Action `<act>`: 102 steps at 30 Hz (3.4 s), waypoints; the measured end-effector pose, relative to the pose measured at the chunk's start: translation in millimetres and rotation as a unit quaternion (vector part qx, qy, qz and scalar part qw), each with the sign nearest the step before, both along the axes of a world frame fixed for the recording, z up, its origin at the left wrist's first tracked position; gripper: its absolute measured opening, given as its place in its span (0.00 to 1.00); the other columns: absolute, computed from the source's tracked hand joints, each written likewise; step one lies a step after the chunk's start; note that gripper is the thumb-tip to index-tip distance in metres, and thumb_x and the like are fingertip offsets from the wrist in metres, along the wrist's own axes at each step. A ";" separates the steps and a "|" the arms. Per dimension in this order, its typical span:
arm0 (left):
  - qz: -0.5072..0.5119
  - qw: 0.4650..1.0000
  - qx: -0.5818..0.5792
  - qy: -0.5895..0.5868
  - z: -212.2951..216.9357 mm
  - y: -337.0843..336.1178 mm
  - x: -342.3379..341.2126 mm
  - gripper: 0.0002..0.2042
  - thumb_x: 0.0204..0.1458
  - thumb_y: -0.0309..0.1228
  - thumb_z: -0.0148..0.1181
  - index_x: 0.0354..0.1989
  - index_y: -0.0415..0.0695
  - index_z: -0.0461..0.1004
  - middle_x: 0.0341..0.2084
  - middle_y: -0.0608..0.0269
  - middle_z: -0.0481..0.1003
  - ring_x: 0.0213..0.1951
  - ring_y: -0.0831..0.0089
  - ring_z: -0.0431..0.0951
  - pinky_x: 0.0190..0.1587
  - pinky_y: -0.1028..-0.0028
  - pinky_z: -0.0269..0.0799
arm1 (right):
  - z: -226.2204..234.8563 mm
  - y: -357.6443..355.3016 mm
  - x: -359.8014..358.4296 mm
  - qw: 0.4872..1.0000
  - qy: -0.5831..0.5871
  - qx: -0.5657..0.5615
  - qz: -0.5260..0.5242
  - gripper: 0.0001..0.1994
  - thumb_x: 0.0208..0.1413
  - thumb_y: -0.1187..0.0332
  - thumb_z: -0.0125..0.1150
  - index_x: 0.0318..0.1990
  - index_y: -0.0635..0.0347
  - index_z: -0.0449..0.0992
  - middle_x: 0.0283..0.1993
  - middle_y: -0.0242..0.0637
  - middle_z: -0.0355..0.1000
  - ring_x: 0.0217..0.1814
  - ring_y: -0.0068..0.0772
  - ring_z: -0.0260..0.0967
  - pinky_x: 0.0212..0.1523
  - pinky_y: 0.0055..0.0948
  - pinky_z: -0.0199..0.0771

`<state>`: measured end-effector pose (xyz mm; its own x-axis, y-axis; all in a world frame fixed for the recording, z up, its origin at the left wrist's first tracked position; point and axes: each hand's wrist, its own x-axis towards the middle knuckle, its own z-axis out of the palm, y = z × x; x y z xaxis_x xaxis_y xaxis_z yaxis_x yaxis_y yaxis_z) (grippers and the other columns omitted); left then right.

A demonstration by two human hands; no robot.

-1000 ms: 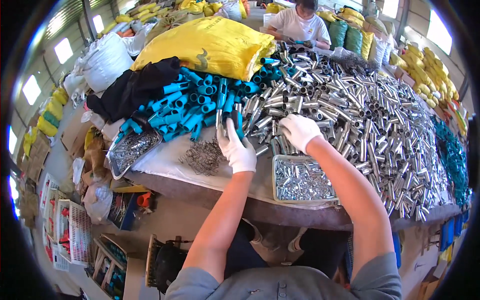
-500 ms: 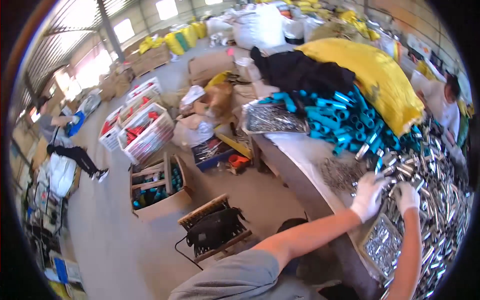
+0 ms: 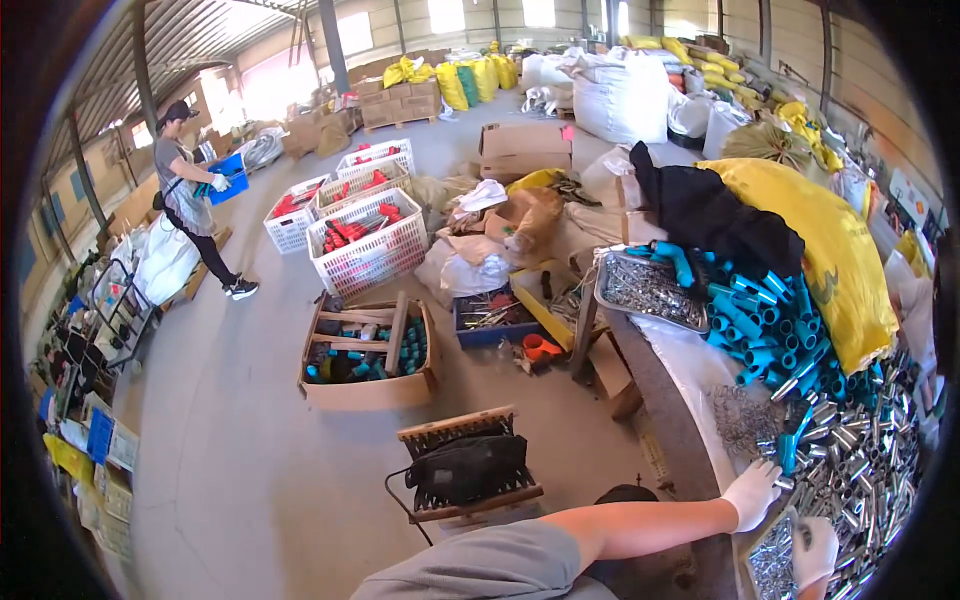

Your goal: Assemble metal tubes with plastic handles and small metal pins to create hardware components.

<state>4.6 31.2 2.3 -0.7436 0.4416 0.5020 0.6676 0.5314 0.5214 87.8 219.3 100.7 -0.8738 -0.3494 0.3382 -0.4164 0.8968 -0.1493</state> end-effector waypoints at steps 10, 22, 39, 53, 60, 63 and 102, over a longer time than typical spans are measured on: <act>0.021 0.994 -0.061 -0.086 4.8 6.8 1.3 0.13 0.50 0.29 0.49 0.37 0.38 0.78 0.51 0.48 0.66 0.52 0.55 0.66 0.54 0.63 0.62 | 33.8 -36.6 26.8 0.984 -0.143 0.099 -0.036 0.13 0.55 0.63 0.53 0.45 0.57 0.75 0.43 0.46 0.73 0.47 0.49 0.69 0.50 0.40 0.68; 0.055 0.990 0.016 -0.133 -27.6 30.1 -10.0 0.14 0.49 0.32 0.53 0.41 0.37 0.68 0.37 0.45 0.70 0.41 0.51 0.71 0.46 0.59 0.68 | 135.0 -258.0 63.3 0.921 -0.169 0.036 0.348 0.20 0.45 0.70 0.61 0.50 0.59 0.72 0.39 0.43 0.74 0.41 0.46 0.71 0.53 0.44 0.61; 0.001 1.000 -0.023 0.000 15.9 2.6 4.1 0.18 0.39 0.34 0.64 0.42 0.49 0.74 0.37 0.60 0.75 0.45 0.60 0.73 0.46 0.62 0.68 | 50.7 -47.6 -18.5 0.953 -0.256 0.138 -0.083 0.16 0.56 0.56 0.47 0.47 0.48 0.75 0.42 0.39 0.75 0.45 0.45 0.72 0.45 0.40 0.72; 0.026 0.994 -0.076 0.079 22.6 -8.1 -0.4 0.17 0.38 0.33 0.61 0.41 0.52 0.77 0.33 0.59 0.72 0.40 0.59 0.71 0.42 0.60 0.66 | 15.5 71.7 -101.5 0.964 -0.004 0.151 -0.221 0.11 0.52 0.60 0.52 0.36 0.50 0.78 0.39 0.37 0.74 0.44 0.42 0.70 0.45 0.41 0.71; -0.034 0.995 -0.027 0.089 19.5 -3.8 -2.0 0.13 0.40 0.34 0.63 0.37 0.52 0.76 0.30 0.62 0.72 0.36 0.60 0.72 0.36 0.62 0.68 | 22.9 60.2 -145.2 0.977 0.023 0.081 -0.196 0.10 0.52 0.61 0.51 0.30 0.53 0.78 0.33 0.41 0.75 0.40 0.47 0.72 0.41 0.43 0.72; -0.012 0.996 -0.013 0.082 20.4 -8.6 -2.9 0.10 0.41 0.30 0.61 0.35 0.53 0.76 0.32 0.64 0.72 0.37 0.61 0.72 0.38 0.62 0.67 | 18.5 11.7 -178.2 0.991 0.000 0.071 -0.114 0.09 0.53 0.64 0.50 0.35 0.50 0.77 0.39 0.39 0.74 0.46 0.44 0.70 0.45 0.41 0.72; -0.024 0.992 -0.019 0.126 9.6 3.4 -5.8 0.09 0.40 0.31 0.63 0.33 0.50 0.77 0.34 0.65 0.74 0.42 0.60 0.70 0.48 0.61 0.65 | 63.7 247.3 137.9 0.805 0.136 0.128 -0.563 0.11 0.53 0.64 0.48 0.37 0.52 0.77 0.36 0.44 0.73 0.42 0.48 0.71 0.43 0.43 0.71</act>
<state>-1.2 34.6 11.9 -0.5740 0.4959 0.6516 0.7993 0.5122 0.3143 225.6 466.5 164.4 -0.5913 0.5245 0.6126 0.6960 0.7156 0.0590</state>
